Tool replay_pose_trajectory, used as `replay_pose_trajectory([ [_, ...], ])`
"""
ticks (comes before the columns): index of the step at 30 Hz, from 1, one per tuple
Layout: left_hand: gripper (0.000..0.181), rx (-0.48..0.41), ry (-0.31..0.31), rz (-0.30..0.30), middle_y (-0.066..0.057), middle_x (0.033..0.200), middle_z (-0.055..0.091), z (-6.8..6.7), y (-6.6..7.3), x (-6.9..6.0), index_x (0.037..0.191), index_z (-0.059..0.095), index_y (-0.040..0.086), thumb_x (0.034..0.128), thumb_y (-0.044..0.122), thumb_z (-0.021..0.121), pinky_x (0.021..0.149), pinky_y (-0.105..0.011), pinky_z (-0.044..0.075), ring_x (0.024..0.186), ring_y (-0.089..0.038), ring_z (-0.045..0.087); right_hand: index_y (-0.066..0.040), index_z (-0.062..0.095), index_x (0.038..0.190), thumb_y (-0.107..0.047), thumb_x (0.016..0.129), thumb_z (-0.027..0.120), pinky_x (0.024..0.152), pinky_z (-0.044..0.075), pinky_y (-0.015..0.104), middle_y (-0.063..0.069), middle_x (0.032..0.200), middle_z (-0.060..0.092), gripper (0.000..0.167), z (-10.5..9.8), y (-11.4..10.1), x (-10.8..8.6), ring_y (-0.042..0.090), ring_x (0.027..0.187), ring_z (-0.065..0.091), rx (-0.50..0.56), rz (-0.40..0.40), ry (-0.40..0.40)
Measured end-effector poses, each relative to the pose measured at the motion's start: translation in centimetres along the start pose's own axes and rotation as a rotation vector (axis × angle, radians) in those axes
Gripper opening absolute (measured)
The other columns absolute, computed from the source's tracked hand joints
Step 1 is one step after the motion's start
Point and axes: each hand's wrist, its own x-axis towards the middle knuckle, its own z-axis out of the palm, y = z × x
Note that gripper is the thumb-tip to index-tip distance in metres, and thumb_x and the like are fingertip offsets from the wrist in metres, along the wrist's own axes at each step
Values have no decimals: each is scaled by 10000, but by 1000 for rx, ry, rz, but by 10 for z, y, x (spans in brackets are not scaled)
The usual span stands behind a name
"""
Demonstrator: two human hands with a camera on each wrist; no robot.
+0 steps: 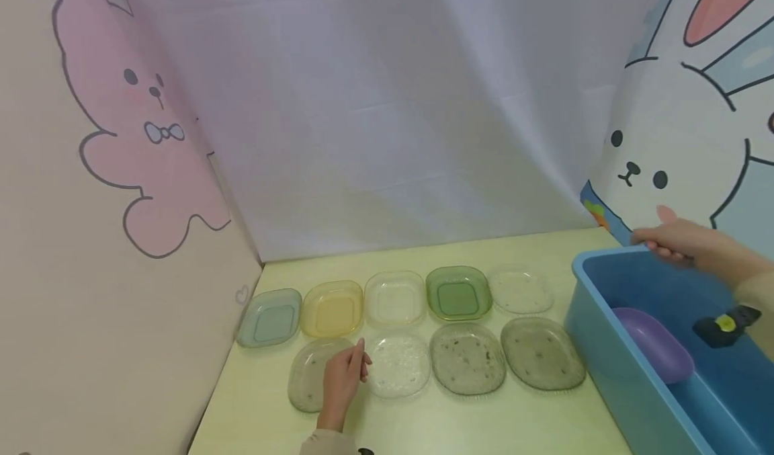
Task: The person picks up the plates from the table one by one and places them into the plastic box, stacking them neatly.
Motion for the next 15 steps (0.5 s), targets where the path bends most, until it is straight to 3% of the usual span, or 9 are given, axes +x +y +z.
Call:
replay_pose_trajectory([
  [2, 519, 18, -12, 20, 57, 495, 509, 0, 1, 2, 665, 634, 37, 959, 410, 426, 490, -197, 351, 440, -44, 475, -250, 439, 486, -250, 903, 433, 432, 346, 179, -136, 439, 403, 418, -2, -21, -7, -4, 388, 375, 163, -36, 105],
  [6, 525, 29, -28, 24, 73, 491, 504, -1, 4, 3, 669, 638, 42, 958, 423, 420, 496, -198, 342, 441, -37, 465, -188, 521, 488, -135, 892, 461, 394, 285, 216, -85, 431, 429, 412, 5, -67, -17, 43, 382, 359, 761, -172, 331],
  [9, 515, 31, -27, 13, 74, 486, 501, -2, 5, 1, 663, 638, 44, 959, 408, 427, 494, -197, 342, 439, -34, 460, -94, 551, 485, -30, 851, 489, 370, 201, 245, -23, 407, 436, 377, 15, -103, -19, 92, 359, 331, 1137, -300, 415],
  [13, 513, 24, -21, 9, 66, 488, 506, -2, 5, -1, 663, 637, 42, 960, 404, 427, 489, -196, 339, 438, -38, 459, -48, 523, 456, 44, 816, 472, 346, 153, 227, 1, 368, 412, 375, 33, -146, -15, 95, 323, 297, 1346, -431, 438],
  [15, 518, 10, -16, 10, 58, 491, 511, 0, 5, -3, 666, 637, 35, 958, 408, 429, 480, -197, 341, 437, -41, 464, -39, 511, 453, 59, 806, 466, 320, 174, 207, 0, 360, 412, 369, 48, -161, -10, 87, 299, 308, 1401, -507, 478],
])
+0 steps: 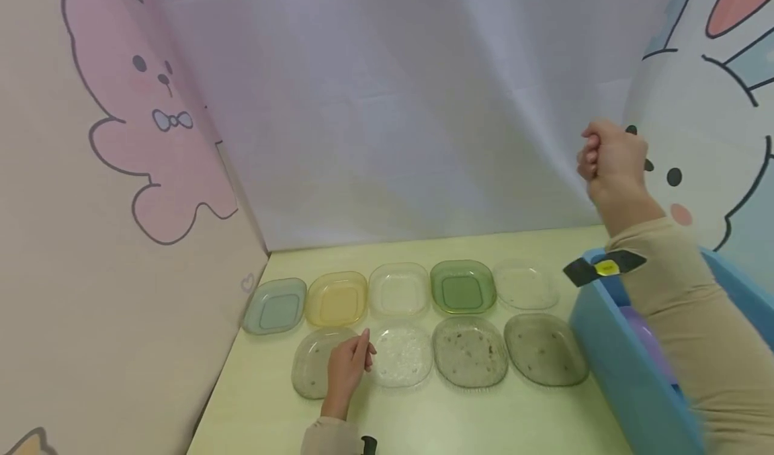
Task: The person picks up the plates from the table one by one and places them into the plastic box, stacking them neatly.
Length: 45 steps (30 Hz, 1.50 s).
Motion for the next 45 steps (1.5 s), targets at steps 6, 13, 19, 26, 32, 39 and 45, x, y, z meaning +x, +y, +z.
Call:
replay_pose_trajectory([
  [6, 512, -44, -13, -28, 47, 490, 514, 8, -4, -3, 669, 639, 16, 952, 398, 448, 465, -190, 359, 425, -43, 489, -45, 469, 400, 66, 815, 467, 302, 242, 174, -11, 332, 415, 430, 27, 61, -19, 70, 258, 343, 70, -188, -26],
  [13, 532, -62, -10, -11, 36, 494, 531, 13, -1, -4, 675, 642, 11, 951, 417, 438, 471, -187, 353, 424, -29, 488, -124, 483, 384, 26, 833, 504, 322, 290, 155, -66, 352, 442, 474, 23, 132, -39, 32, 284, 358, -226, -257, -123],
  [19, 536, -52, -11, 17, 29, 500, 537, 13, 2, 0, 682, 642, 19, 958, 421, 419, 488, -194, 361, 432, -44, 495, -102, 483, 395, -11, 867, 498, 349, 301, 186, -73, 358, 439, 481, 11, 177, -66, 34, 306, 357, -506, -262, -325],
  [26, 541, -40, -17, 14, -4, 494, 548, 18, 6, 2, 678, 639, 10, 952, 426, 430, 499, -192, 349, 426, -25, 477, 138, 492, 499, 0, 876, 487, 362, 294, 178, -34, 374, 447, 401, -14, 213, -91, -10, 314, 351, -639, -193, -381],
  [32, 521, -48, -15, -25, 32, 500, 533, 17, 6, -3, 683, 641, 21, 951, 419, 438, 482, -197, 353, 434, -21, 480, -17, 496, 438, -18, 876, 482, 359, 339, 189, -45, 379, 460, 438, -65, 245, -85, 34, 321, 388, -586, -42, -105],
  [39, 501, -37, 14, 13, 49, 500, 528, 12, 0, -3, 682, 640, 35, 948, 414, 448, 443, -194, 347, 439, -8, 479, -88, 503, 434, -68, 877, 526, 372, 355, 172, -80, 390, 452, 444, -90, 250, -73, 23, 344, 399, -537, -54, 32],
  [45, 414, 21, 88, 62, 41, 507, 523, -13, -4, 2, 664, 629, 60, 955, 313, 478, 470, -194, 359, 454, -11, 444, -104, 506, 448, -124, 896, 549, 387, 362, 170, -76, 414, 469, 451, -97, 243, -76, 28, 369, 421, -547, -5, 50],
])
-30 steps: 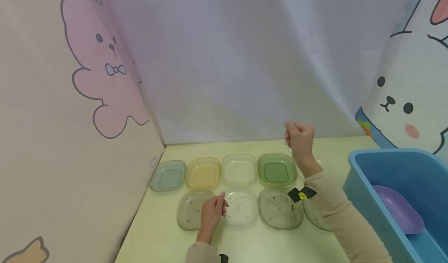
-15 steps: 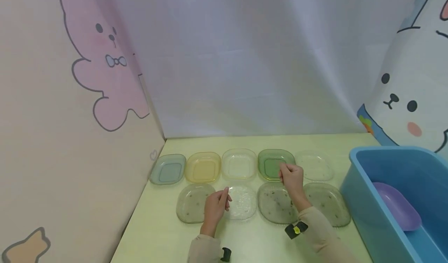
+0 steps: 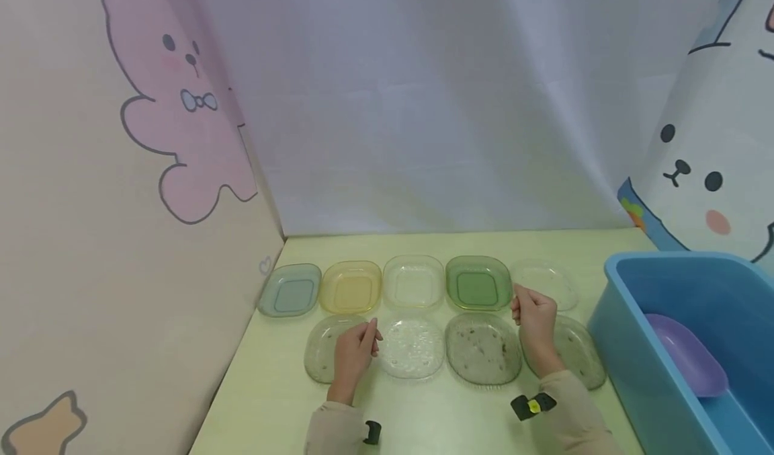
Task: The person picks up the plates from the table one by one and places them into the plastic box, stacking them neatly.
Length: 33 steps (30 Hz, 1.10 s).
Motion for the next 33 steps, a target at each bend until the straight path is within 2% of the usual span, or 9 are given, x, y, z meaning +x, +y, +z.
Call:
replay_pose_trajectory([
  [6, 277, 151, 52, -130, -6, 650, 598, -49, -16, 12, 799, 658, 72, 938, 266, 517, 534, -223, 371, 563, -83, 465, -112, 519, 478, -199, 920, 541, 420, 392, 198, -79, 432, 473, 451, -16, 3, 0, 32, 393, 424, -59, 29, -21],
  [10, 251, 302, 55, -166, -42, 711, 597, -82, -36, 15, 883, 648, 58, 932, 267, 518, 540, -257, 350, 596, -128, 468, -96, 524, 483, -200, 924, 537, 418, 390, 196, -72, 432, 469, 453, -23, 7, -1, 38, 391, 421, -54, 36, -30],
  [13, 266, 413, 22, -214, -77, 759, 616, -103, -50, 15, 910, 633, 50, 925, 289, 518, 518, -277, 356, 596, -156, 497, -87, 525, 483, -189, 923, 538, 414, 382, 186, -70, 429, 466, 451, -26, 12, -2, 40, 385, 419, -46, 56, -22],
  [17, 353, 480, -77, -346, -129, 831, 637, -121, -65, 11, 949, 615, 15, 929, 345, 491, 487, -303, 378, 596, -185, 527, -89, 531, 496, -188, 922, 540, 420, 383, 179, -78, 430, 467, 438, -29, 19, -3, 34, 389, 423, -65, 82, -8],
  [20, 459, 488, -151, -432, -128, 748, 597, -126, -74, 9, 910, 595, -3, 949, 420, 419, 485, -309, 364, 576, -193, 501, -89, 539, 510, -193, 923, 539, 430, 388, 177, -84, 437, 470, 426, -30, 23, -4, 29, 401, 429, -81, 82, -4],
  [24, 597, 482, -224, -492, -68, 637, 559, -122, -83, 6, 837, 572, 19, 952, 532, 291, 499, -309, 345, 564, -180, 494, -87, 547, 513, -195, 922, 541, 430, 390, 178, -83, 440, 476, 423, -31, 25, -4, 28, 406, 434, -81, 85, 1],
  [27, 621, 470, -245, -503, -53, 625, 571, -115, -86, 4, 826, 580, 26, 947, 553, 275, 504, -308, 347, 564, -170, 507, -95, 553, 514, -201, 924, 538, 433, 393, 178, -76, 450, 490, 423, -32, 25, -4, 28, 413, 441, -91, 99, 9],
  [33, 490, 449, -249, -482, -43, 639, 567, -104, -91, 2, 777, 597, 42, 949, 450, 386, 511, -288, 332, 576, -160, 474, -59, 554, 538, -194, 921, 538, 430, 387, 173, -89, 464, 484, 407, -35, 28, -5, 22, 425, 438, -92, 100, 22],
])
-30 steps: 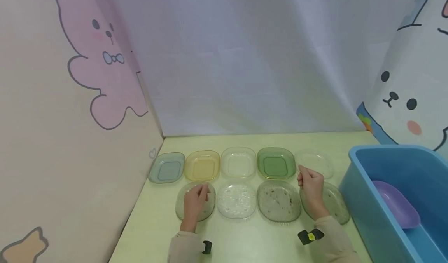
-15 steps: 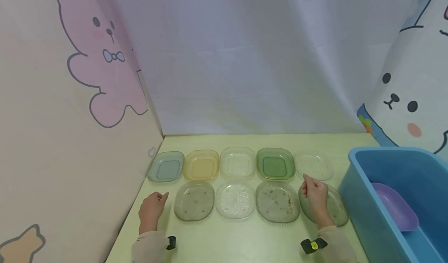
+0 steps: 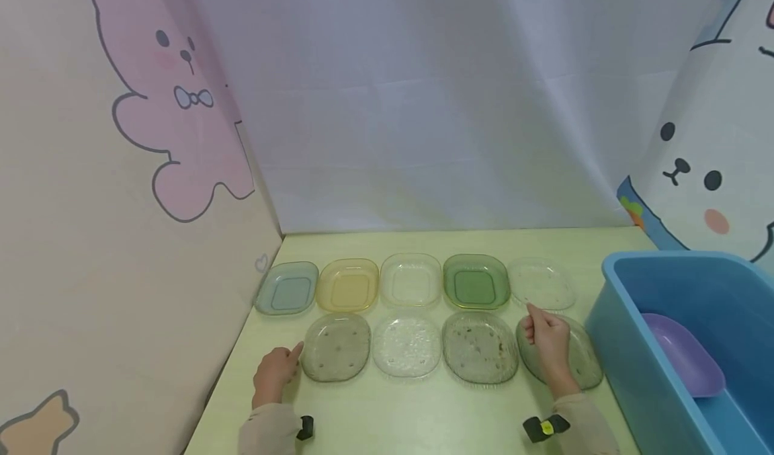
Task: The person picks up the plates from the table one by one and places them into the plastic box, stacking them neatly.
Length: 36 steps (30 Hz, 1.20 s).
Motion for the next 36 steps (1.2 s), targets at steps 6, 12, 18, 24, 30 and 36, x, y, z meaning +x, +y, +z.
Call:
replay_pose_trajectory([
  [6, 385, -3, 11, 32, -42, 663, 521, 10, -2, 2, 751, 585, 50, 931, 369, 464, 523, -284, 310, 613, -167, 440, -108, 537, 519, -225, 920, 543, 433, 385, 168, -103, 461, 478, 418, -3, 3, -3, 17, 425, 436, 3, 7, -8],
  [12, 318, -3, 34, 40, -75, 739, 587, 13, -3, 0, 785, 624, 38, 912, 310, 521, 533, -289, 341, 643, -181, 471, -93, 534, 518, -201, 921, 542, 425, 385, 177, -82, 451, 468, 417, -2, 3, -3, 31, 415, 438, -9, 49, -17],
  [18, 281, -53, 46, 24, -55, 726, 568, 15, -6, 3, 791, 643, 32, 906, 265, 535, 542, -273, 335, 658, -176, 467, -109, 535, 514, -237, 911, 558, 406, 377, 173, -99, 457, 478, 418, -3, 15, -1, 12, 409, 435, 17, -24, -11],
  [24, 274, -104, 53, 13, -40, 735, 583, 19, -11, 8, 813, 665, 31, 905, 256, 537, 566, -264, 340, 683, -173, 473, -151, 549, 528, -384, 878, 583, 411, 388, 184, -111, 475, 497, 422, -5, 44, 12, 14, 419, 445, -1, -38, 8],
  [30, 273, -107, 78, 50, -69, 796, 640, 14, -13, 6, 833, 686, 38, 894, 265, 547, 590, -289, 369, 705, -181, 513, -155, 556, 528, -386, 871, 593, 401, 391, 188, -113, 471, 502, 416, -7, 56, 21, 14, 412, 448, -7, -46, 30],
  [36, 287, -117, 62, 95, -27, 688, 550, 2, -9, 1, 854, 681, 12, 903, 252, 532, 538, -270, 322, 624, -154, 430, -132, 564, 532, -368, 872, 604, 386, 381, 187, -101, 474, 513, 416, -10, 66, 29, 17, 408, 449, 24, -68, 34],
])
